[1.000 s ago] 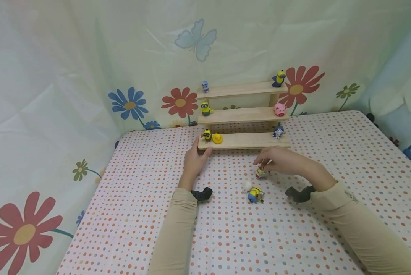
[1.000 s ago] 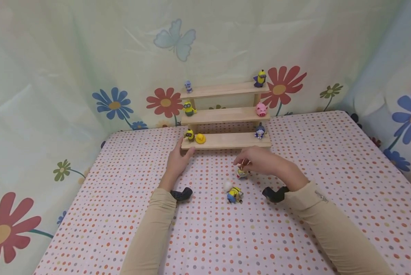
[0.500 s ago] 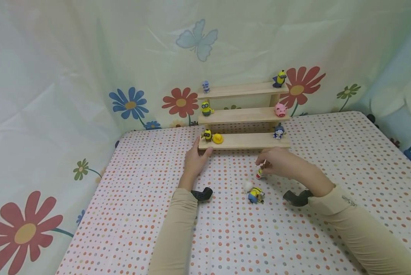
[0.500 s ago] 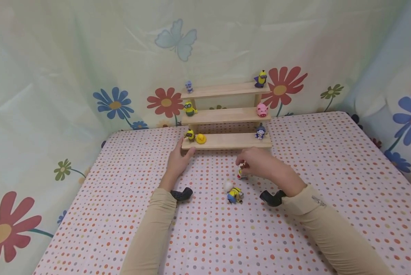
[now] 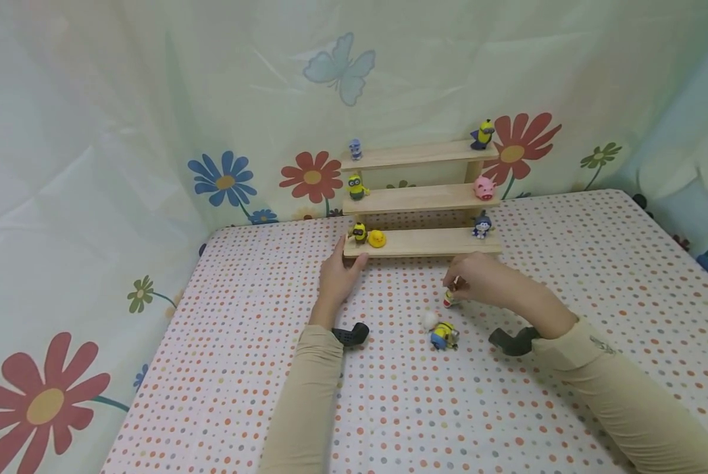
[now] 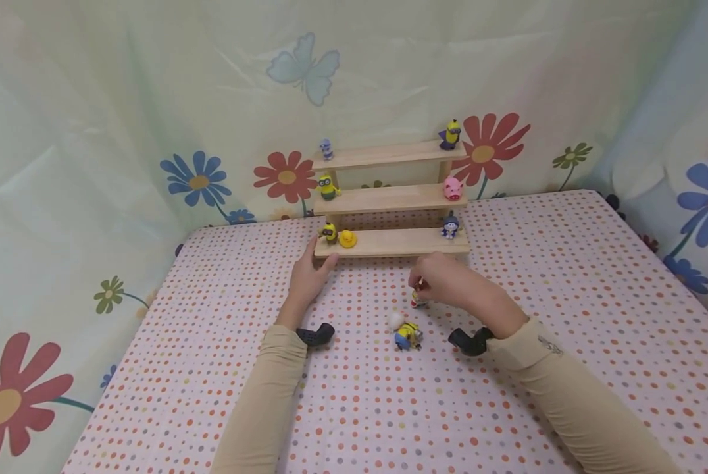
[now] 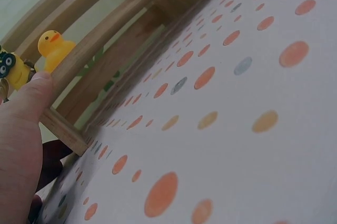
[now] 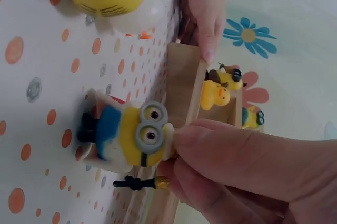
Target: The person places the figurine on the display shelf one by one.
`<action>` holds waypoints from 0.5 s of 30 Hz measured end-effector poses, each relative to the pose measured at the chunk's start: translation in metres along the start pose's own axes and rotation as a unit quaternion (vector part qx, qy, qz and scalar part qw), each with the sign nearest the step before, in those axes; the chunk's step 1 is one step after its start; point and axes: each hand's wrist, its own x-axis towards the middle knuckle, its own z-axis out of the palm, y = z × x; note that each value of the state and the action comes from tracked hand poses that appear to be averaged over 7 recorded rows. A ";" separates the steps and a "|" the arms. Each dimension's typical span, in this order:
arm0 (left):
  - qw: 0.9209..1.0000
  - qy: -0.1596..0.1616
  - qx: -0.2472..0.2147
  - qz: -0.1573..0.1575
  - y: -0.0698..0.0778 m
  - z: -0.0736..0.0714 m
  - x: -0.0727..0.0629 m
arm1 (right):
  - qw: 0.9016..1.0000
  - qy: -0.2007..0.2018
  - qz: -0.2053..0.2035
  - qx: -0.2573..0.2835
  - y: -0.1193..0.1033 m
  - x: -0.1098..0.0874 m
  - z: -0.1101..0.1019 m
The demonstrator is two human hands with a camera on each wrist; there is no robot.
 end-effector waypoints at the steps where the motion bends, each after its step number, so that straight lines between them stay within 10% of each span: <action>1: 1.000 0.001 0.000 0.001 0.000 0.000 0.000 | 1.000 0.000 0.000 0.000 0.000 0.000 0.000; 15: 1.000 0.006 0.006 0.018 -0.003 0.001 0.002 | 0.996 0.078 0.030 -0.016 -0.012 0.043 -0.047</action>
